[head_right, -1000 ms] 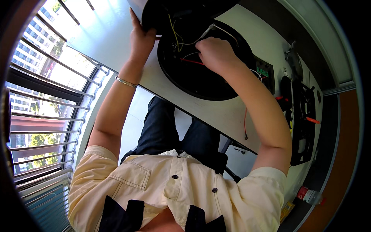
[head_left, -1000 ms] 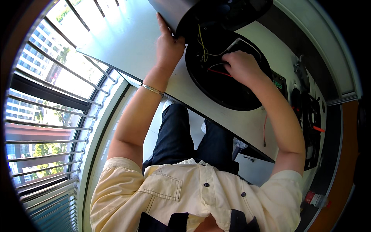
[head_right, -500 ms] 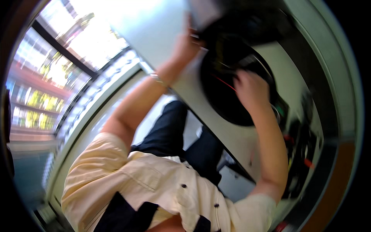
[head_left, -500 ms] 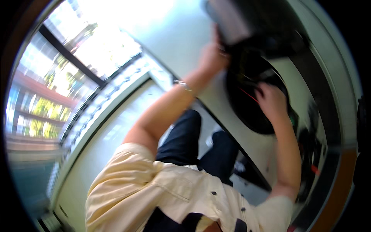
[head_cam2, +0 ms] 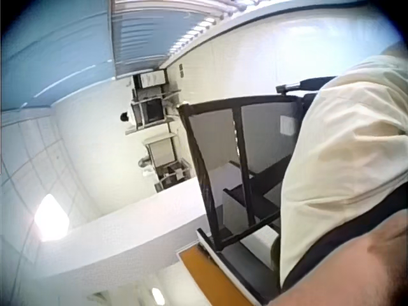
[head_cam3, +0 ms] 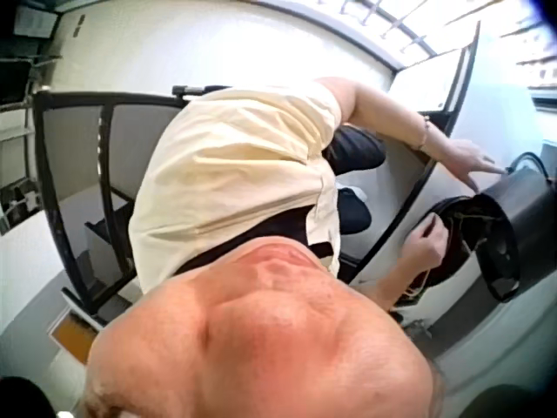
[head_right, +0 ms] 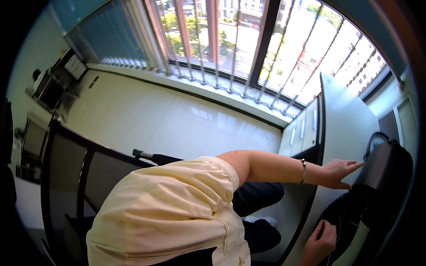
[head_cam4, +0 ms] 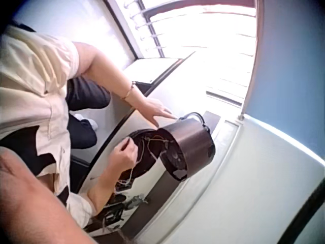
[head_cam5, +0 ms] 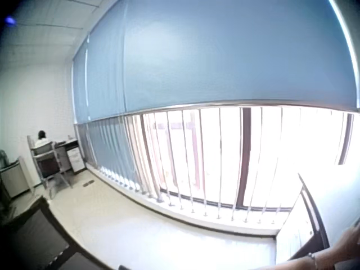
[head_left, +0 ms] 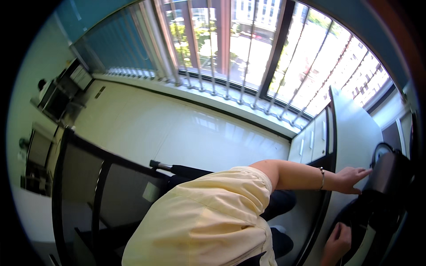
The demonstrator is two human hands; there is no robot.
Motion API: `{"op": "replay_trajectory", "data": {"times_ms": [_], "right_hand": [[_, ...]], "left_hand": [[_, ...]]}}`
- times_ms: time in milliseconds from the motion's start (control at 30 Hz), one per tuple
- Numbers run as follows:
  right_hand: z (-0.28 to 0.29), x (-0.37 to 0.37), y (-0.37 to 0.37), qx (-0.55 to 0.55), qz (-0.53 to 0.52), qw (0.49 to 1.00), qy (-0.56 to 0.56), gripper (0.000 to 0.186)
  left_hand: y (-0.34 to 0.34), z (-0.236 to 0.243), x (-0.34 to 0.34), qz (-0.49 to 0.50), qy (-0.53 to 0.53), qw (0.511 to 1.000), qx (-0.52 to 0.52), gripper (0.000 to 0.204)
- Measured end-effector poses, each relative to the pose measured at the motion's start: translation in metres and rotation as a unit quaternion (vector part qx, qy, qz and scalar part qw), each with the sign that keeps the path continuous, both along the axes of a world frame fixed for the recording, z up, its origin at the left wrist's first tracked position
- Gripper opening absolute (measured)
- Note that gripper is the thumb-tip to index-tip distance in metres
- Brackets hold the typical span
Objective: The person works on the internal wiring of a disassembled black electronic device, likely a lamp, using a screwdriver to tighten connections and a multimeter to test the circuit. They manipulate several colored wires and components on a white desk.
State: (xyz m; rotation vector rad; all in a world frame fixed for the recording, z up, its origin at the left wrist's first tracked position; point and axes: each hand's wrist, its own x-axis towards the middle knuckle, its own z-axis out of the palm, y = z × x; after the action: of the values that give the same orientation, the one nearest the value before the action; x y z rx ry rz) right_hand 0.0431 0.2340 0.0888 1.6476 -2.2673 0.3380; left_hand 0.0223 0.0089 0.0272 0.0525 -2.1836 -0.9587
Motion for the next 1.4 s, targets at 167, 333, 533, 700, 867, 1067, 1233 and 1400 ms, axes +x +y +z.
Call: {"op": "replay_trajectory", "data": {"times_ms": [167, 333, 533, 700, 867, 1067, 1233, 1400], "right_hand": [[0.005, 0.035, 0.002, 0.090, 0.026, 0.995, 0.020, 0.016], [0.017, 0.054, -0.013, -0.061, 0.054, 0.997, 0.019, 0.018], [0.000, 0.063, -0.057, -0.206, 0.129, 0.967, 0.070, 0.027], [-0.017, 0.015, -0.074, -0.195, 0.131, 0.968, 0.089, 0.042], [0.018, -0.012, -0.078, -0.187, -0.145, 0.972, -0.003, 0.044], [-0.020, 0.058, -0.112, -0.244, 0.172, 0.952, 0.070, 0.044], [-0.043, -0.020, -0.113, -0.157, -0.033, 0.987, 0.007, 0.041], [-0.049, -0.023, -0.114, -0.067, -0.136, 0.987, 0.048, 0.037]], "left_hand": [[-0.014, -0.010, 0.069, 0.094, 0.077, 0.990, -0.068, 0.033], [0.009, -0.002, 0.107, 0.090, 0.090, 0.981, 0.150, 0.022], [0.069, 0.021, 0.113, -0.180, 0.002, 0.645, 0.742, 0.051], [0.085, 0.044, 0.141, -0.333, -0.047, 0.689, 0.642, 0.061], [0.077, 0.053, 0.143, -0.310, 0.018, 0.777, 0.548, 0.073], [0.045, 0.013, 0.138, -0.339, 0.033, 0.625, 0.703, 0.074], [0.045, 0.023, 0.166, -0.365, -0.070, 0.712, 0.597, 0.071], [0.039, 0.041, 0.180, -0.093, 0.081, 0.960, 0.252, 0.051]]}}
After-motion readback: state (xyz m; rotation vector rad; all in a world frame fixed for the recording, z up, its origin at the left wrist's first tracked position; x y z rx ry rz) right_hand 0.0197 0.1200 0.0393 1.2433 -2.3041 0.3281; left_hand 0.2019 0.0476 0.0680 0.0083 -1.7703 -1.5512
